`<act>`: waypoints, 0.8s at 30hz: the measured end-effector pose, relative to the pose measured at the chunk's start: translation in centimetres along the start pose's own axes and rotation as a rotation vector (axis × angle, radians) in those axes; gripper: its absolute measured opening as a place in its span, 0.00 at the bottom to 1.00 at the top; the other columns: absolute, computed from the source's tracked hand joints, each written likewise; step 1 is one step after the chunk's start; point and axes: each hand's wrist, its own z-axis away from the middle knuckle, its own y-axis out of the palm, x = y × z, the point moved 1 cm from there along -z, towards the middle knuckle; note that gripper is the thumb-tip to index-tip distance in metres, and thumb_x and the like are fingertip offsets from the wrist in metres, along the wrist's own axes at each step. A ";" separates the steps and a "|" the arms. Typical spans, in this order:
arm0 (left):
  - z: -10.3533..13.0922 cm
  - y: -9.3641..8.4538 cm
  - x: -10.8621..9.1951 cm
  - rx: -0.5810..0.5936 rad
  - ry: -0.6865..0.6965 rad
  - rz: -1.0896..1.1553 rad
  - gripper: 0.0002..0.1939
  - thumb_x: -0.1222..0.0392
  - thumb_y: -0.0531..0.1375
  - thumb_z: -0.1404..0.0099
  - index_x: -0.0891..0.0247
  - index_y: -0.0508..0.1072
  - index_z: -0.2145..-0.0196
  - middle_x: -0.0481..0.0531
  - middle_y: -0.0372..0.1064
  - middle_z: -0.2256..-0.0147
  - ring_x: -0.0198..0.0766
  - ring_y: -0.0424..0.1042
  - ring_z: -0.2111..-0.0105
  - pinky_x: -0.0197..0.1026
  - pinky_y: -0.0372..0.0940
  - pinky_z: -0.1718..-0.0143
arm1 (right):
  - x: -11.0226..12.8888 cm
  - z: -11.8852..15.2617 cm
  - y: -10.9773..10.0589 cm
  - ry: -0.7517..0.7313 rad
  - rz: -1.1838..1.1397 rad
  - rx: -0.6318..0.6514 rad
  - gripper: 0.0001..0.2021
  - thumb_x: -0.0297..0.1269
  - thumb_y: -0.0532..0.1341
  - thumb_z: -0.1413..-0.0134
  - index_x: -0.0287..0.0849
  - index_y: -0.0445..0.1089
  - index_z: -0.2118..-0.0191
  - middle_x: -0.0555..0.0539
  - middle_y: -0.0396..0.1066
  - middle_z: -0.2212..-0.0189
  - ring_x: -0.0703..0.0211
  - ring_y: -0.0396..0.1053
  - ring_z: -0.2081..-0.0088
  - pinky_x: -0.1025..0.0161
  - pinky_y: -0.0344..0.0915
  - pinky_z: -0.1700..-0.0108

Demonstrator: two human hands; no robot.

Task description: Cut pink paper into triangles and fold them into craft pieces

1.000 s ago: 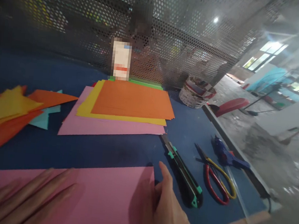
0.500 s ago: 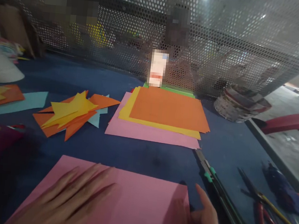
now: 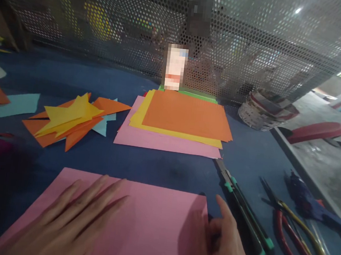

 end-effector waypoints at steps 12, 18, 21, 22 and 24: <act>0.0 -0.3 -1.1 0.020 -0.080 0.086 0.34 0.56 0.54 0.41 0.61 0.55 0.36 0.57 0.47 0.34 0.57 0.48 0.37 0.62 0.37 0.38 | 4.4 3.3 0.4 -0.423 0.095 -0.139 0.18 0.39 0.47 0.35 0.45 0.58 0.42 0.49 0.74 0.67 0.56 0.74 0.74 0.61 0.67 0.77; 0.3 -0.2 -1.1 0.014 -0.066 0.103 0.37 0.54 0.53 0.41 0.61 0.51 0.35 0.57 0.46 0.34 0.59 0.47 0.36 0.63 0.36 0.38 | 8.5 5.9 1.5 -0.529 -0.043 -0.088 0.26 0.50 0.42 0.34 0.40 0.55 0.40 0.43 0.71 0.65 0.51 0.72 0.68 0.55 0.69 0.71; 0.4 0.0 -1.2 0.026 -0.071 0.130 0.38 0.54 0.53 0.40 0.60 0.48 0.34 0.56 0.46 0.34 0.58 0.47 0.36 0.63 0.36 0.38 | 9.3 6.7 1.8 -0.490 -0.096 -0.063 0.26 0.49 0.40 0.34 0.40 0.55 0.39 0.41 0.70 0.62 0.49 0.70 0.65 0.50 0.69 0.65; 0.4 0.1 -1.3 0.025 -0.082 0.142 0.38 0.55 0.52 0.40 0.60 0.47 0.34 0.56 0.45 0.34 0.57 0.47 0.36 0.63 0.37 0.38 | 9.3 6.9 1.8 -0.482 -0.104 -0.061 0.27 0.50 0.41 0.35 0.40 0.54 0.38 0.40 0.69 0.61 0.49 0.69 0.64 0.48 0.68 0.64; 0.6 0.2 -1.3 0.015 -0.110 0.171 0.37 0.55 0.52 0.39 0.58 0.47 0.34 0.55 0.46 0.34 0.56 0.48 0.36 0.63 0.38 0.38 | 9.0 7.0 1.9 -0.461 -0.105 -0.065 0.28 0.51 0.42 0.35 0.40 0.53 0.37 0.40 0.69 0.60 0.48 0.68 0.63 0.47 0.68 0.62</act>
